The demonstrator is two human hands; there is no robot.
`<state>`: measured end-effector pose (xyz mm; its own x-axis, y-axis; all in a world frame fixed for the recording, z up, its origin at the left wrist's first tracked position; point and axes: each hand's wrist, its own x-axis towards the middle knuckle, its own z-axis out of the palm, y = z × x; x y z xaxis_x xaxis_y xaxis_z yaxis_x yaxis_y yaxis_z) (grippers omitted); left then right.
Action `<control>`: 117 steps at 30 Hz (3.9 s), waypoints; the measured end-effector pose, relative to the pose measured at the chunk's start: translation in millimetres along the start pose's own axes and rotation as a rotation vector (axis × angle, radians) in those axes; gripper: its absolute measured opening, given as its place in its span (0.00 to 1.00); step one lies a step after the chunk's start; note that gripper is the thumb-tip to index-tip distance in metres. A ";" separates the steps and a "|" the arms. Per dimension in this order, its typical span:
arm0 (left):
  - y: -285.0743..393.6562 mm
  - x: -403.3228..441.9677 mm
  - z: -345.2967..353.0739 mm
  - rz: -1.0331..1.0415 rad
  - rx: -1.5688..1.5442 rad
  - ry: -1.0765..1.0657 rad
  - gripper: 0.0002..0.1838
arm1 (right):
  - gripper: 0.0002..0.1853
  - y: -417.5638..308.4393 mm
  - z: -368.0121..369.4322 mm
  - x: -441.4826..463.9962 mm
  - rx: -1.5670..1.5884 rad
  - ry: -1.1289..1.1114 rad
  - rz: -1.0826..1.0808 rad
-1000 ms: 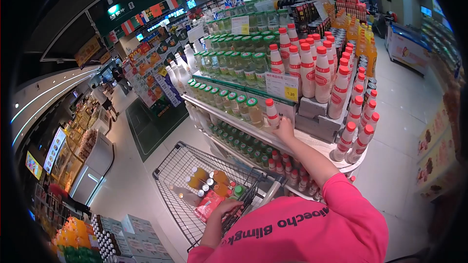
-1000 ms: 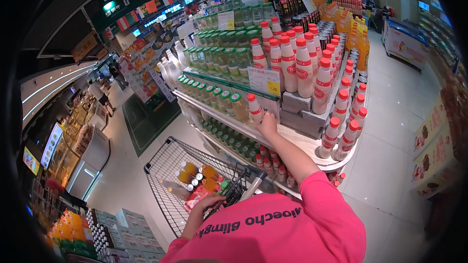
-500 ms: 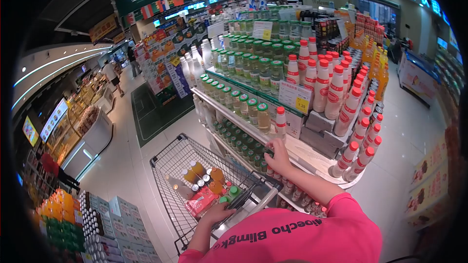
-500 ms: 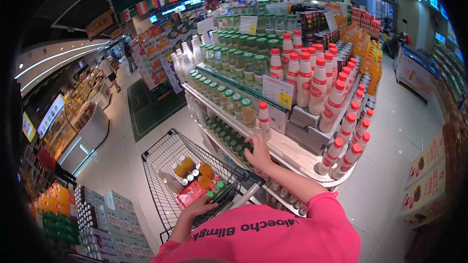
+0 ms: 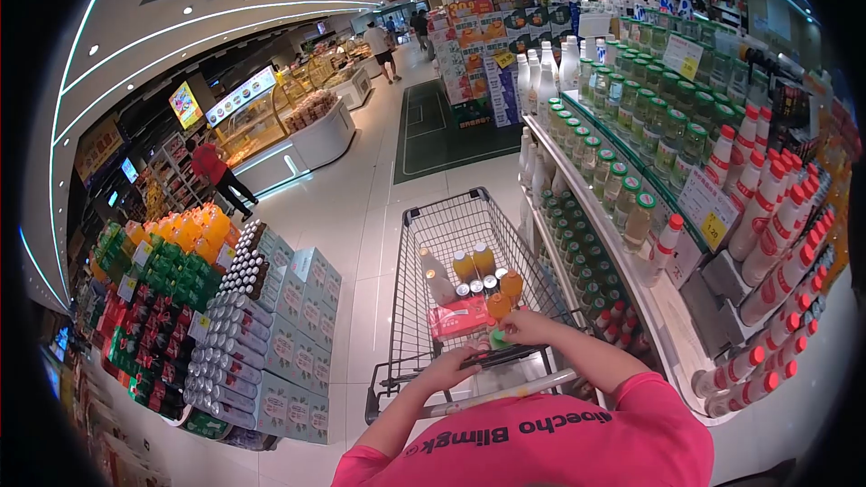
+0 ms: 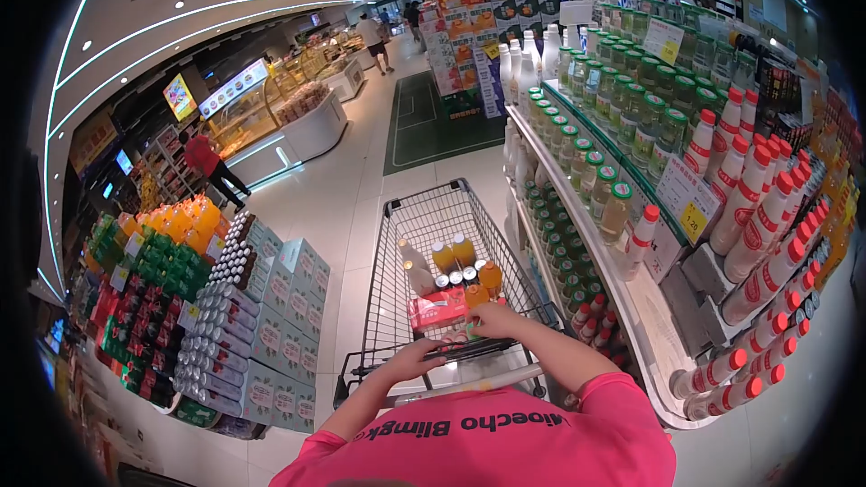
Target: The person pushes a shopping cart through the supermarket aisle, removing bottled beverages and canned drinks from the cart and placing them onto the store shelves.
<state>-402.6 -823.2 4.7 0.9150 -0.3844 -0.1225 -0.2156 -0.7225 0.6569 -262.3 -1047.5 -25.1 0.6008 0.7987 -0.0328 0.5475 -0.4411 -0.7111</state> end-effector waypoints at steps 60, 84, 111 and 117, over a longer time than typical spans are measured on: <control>-277.2 163.5 101.1 -0.549 0.705 -0.700 0.22 | 0.13 -196.2 -151.4 -203.8 0.442 1.353 -1.105; 293.2 187.4 -128.4 0.592 -0.156 0.396 0.12 | 0.08 -311.4 -67.6 -344.3 -0.082 1.615 -1.231; 333.3 314.2 72.1 0.806 0.516 0.207 0.19 | 0.12 -289.5 -41.1 -376.9 -0.122 1.431 -0.838; 304.9 323.9 77.0 0.924 0.357 0.409 0.35 | 0.24 -310.7 -52.4 -383.5 -0.139 1.454 -0.251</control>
<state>-198.2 -1212.2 108.1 0.3768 -0.6944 0.6131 -0.9097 -0.4023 0.1034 -632.3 -1238.2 245.2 0.4804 -0.2056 0.8526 0.7225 -0.4584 -0.5176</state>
